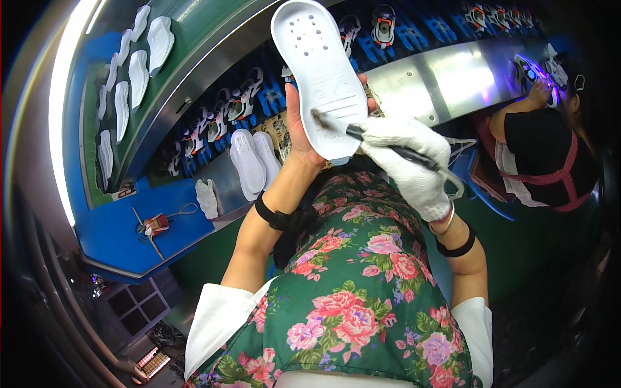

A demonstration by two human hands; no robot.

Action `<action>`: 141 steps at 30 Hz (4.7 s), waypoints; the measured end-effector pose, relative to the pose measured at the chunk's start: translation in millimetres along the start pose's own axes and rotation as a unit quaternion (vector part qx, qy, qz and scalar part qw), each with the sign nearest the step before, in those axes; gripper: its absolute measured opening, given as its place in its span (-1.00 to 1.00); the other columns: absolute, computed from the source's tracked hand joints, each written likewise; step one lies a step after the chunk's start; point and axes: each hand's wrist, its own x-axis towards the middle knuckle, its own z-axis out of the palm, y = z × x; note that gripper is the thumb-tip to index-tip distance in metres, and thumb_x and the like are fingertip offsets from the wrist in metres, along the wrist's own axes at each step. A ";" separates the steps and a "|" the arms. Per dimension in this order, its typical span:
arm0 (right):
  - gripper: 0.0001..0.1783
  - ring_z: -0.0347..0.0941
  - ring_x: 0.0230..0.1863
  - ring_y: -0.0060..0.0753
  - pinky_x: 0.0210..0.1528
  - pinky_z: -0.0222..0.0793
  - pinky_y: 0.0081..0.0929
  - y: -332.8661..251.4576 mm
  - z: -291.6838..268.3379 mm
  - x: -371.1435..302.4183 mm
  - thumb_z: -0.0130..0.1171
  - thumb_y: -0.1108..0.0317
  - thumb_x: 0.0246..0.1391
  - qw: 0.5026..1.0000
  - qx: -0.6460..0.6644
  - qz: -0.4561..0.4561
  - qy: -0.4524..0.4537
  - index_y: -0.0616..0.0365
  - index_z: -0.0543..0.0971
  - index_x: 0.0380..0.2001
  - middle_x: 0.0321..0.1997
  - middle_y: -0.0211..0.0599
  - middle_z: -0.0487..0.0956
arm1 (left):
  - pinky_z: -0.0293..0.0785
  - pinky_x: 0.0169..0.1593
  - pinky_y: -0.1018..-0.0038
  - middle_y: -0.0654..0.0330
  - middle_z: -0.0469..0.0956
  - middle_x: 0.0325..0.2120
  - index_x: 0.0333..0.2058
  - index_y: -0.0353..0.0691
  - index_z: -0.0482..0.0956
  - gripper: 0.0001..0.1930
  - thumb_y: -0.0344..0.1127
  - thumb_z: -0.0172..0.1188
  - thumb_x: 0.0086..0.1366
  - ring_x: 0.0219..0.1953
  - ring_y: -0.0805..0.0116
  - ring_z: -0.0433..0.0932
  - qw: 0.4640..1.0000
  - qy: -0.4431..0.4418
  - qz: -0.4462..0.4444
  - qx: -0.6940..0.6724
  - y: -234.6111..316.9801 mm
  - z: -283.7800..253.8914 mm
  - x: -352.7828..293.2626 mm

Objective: Applying glue or primer to the bottom of shoe soles using a brush at a manufacturing station.

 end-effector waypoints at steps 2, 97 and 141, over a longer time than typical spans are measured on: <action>-0.78 0.63 -0.30 -0.28 -0.22 0.53 -0.43 0.3 -3.6 0.4 0.41 0.55 -0.08 0.986 -0.094 -0.133 -0.040 0.14 0.72 -0.28 -0.28 -0.25 0.69 | 0.49 0.06 -0.20 -0.06 0.22 0.32 0.39 -0.03 0.15 -0.02 0.50 0.06 0.18 0.10 -0.28 0.40 1.000 -0.011 -0.022 -0.003 3.0 1.3 2.3; -0.80 0.55 -0.34 -0.58 -0.27 0.42 -0.64 88.1 -65.2 -82.0 0.27 0.61 0.03 0.870 0.255 0.279 0.318 0.27 0.71 -0.23 -0.30 -0.32 0.70 | 0.34 0.25 0.10 -0.07 0.26 0.29 0.20 -0.20 0.46 -0.44 -0.04 0.17 0.30 0.20 -0.06 0.41 0.303 0.096 0.229 0.920 34.0 76.2 471.2; -0.82 0.67 -0.28 -0.42 -0.19 0.56 -0.50 -13.4 -36.6 23.9 0.35 0.60 -0.07 0.993 -0.106 -0.014 0.054 0.27 0.73 -0.31 -0.27 -0.15 0.73 | 0.54 0.01 0.05 -0.05 0.52 -0.04 0.12 -0.19 0.42 0.10 0.73 -0.51 0.13 -0.07 -0.03 0.59 0.990 0.035 -0.133 -0.020 -49.2 7.3 -20.6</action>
